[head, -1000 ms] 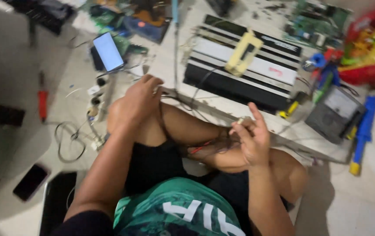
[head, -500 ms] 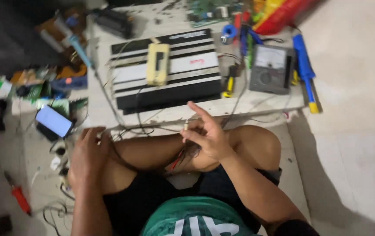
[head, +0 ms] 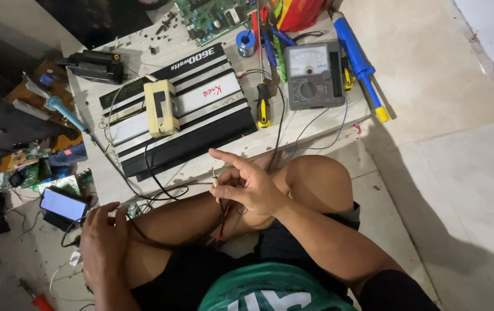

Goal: Connecting wires to an audio amplifier and testing the circuit using a multimeter.

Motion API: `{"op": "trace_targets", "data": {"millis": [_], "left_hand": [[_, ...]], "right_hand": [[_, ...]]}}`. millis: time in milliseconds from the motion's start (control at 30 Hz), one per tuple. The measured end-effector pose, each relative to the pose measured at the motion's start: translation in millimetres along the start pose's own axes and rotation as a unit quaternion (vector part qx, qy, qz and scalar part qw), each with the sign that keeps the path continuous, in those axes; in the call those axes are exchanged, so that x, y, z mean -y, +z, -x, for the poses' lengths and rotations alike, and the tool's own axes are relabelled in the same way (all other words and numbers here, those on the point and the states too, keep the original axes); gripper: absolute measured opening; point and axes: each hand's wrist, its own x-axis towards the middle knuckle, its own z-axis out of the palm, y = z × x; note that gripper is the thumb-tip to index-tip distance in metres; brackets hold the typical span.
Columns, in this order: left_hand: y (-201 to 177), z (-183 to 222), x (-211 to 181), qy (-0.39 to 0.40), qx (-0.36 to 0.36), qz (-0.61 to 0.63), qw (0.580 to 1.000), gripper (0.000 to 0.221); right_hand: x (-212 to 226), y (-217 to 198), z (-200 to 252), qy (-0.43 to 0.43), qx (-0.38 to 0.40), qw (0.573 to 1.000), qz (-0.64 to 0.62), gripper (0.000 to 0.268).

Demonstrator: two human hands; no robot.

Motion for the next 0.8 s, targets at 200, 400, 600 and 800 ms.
{"op": "trace_targets", "data": {"millis": [200, 400, 600, 800], "left_hand": [[3.3, -1.8, 2.5, -0.029, 0.006, -0.004, 1.0, 0.033], [-0.5, 0.6, 5.6, -0.013, -0.008, 0.043, 0.999, 0.032], [7.0, -0.1, 19.4, -0.003, -0.028, 0.054, 0.998, 0.028], [36.2, -16.0, 60.4, 0.012, -0.034, 0.093, 0.995, 0.026]], "right_hand": [[0.3, 4.5, -0.5, -0.011, 0.0, 1.0, -0.009, 0.071], [-10.1, 5.7, -3.4, -0.055, 0.018, 0.998, 0.011, 0.054], [-13.5, 9.0, -5.3, -0.062, 0.014, 0.998, 0.02, 0.052], [-50.7, 0.3, -9.0, -0.049, -0.088, 0.995, 0.001, 0.069]]}}
